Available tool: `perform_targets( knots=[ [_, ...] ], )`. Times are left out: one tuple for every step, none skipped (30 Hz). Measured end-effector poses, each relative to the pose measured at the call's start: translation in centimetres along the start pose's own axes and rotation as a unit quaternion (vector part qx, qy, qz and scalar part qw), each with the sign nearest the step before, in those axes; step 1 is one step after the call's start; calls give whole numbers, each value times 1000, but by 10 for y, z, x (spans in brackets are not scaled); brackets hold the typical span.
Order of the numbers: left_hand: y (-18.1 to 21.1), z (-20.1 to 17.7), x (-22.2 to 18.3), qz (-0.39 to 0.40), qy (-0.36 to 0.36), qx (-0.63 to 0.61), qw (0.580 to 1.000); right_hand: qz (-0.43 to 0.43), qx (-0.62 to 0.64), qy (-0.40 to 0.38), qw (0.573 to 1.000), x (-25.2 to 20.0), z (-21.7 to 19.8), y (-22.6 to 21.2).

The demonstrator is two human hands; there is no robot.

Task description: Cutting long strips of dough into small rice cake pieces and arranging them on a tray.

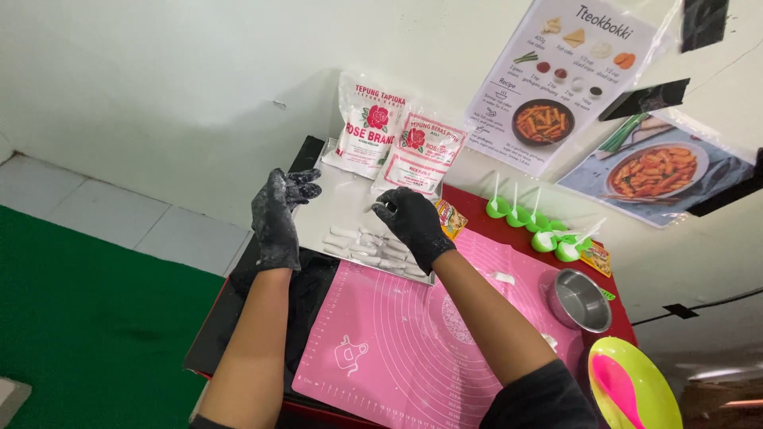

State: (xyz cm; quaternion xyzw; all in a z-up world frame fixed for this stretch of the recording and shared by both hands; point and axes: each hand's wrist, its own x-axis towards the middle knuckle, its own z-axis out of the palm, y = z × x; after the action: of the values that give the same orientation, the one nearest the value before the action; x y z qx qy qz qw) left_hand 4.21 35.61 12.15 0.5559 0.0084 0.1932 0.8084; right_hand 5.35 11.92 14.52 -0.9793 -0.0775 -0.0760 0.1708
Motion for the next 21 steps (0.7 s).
perform_targets(
  knots=[
    [4, 1, 1, 0, -1, 2, 1000, 1, 2, 0, 1000, -1, 0, 0],
    [8, 1, 2, -70, 6, -17, 997, 0, 5, 0, 1000, -1, 1, -1],
    [12, 1, 3, -139, 13, -36, 990, -1, 7, -1, 1000, -2, 1, -2],
    [-2, -3, 8, -139, 15, -34, 990, -2, 9, -2, 1000, -1, 4, 0],
    [-15, -7, 13, -167, 1, -125, 978, 1, 2, -3, 1000, 1, 8, 2],
    [-28, -10, 18, -193, -13, -215, 957, 5, -6, -3, 1000, 2, 10, 4],
    [-27, -13, 18, -193, -12, -215, 957, 4, -5, -4, 1000, 3, 13, 4],
    [-27, -15, 17, -209, -18, -237, 949, 8, -6, -3, 1000, 5, 15, 5],
    [-27, -17, 17, -225, -24, -260, 939, 11, -7, -1, 1000, 7, 17, 6],
    [-27, -17, 17, -225, -23, -260, 939, 10, -7, -2, 1000, 8, 19, 6],
    [-27, -18, 17, -238, -19, -279, 930, 7, -9, -5, 1000, 10, 20, 6],
    [-27, -19, 16, -251, -15, -298, 921, 5, -9, -8, 1000, 12, 23, 6],
    [-28, -20, 17, -251, -14, -298, 921, 4, -9, -9, 1000, 13, 23, 3],
    [-29, -20, 18, -250, -16, -293, 923, 6, -5, -21, 1000, 13, 24, 0],
    [-30, -20, 18, -249, -18, -288, 924, 8, 0, -32, 999, 14, 25, -3],
    [-24, -18, 16, -250, -16, -287, 925, 8, 0, -33, 999, 17, 28, -3],
    [-19, -17, 14, -249, -17, -274, 929, 8, -2, -37, 999, 20, 32, -3],
    [-13, -16, 11, -249, -17, -259, 933, 9, -4, -41, 999, 22, 35, -3],
    [-17, -16, 13, -250, -16, -258, 933, 9, -3, -42, 999, 24, 37, -3],
    [-20, -17, 14, -251, -16, -263, 932, 6, 1, -44, 999, 25, 38, -4],
    [-23, -18, 15, -252, -16, -268, 930, 4, 4, -47, 999, 27, 39, -4]
  ],
)
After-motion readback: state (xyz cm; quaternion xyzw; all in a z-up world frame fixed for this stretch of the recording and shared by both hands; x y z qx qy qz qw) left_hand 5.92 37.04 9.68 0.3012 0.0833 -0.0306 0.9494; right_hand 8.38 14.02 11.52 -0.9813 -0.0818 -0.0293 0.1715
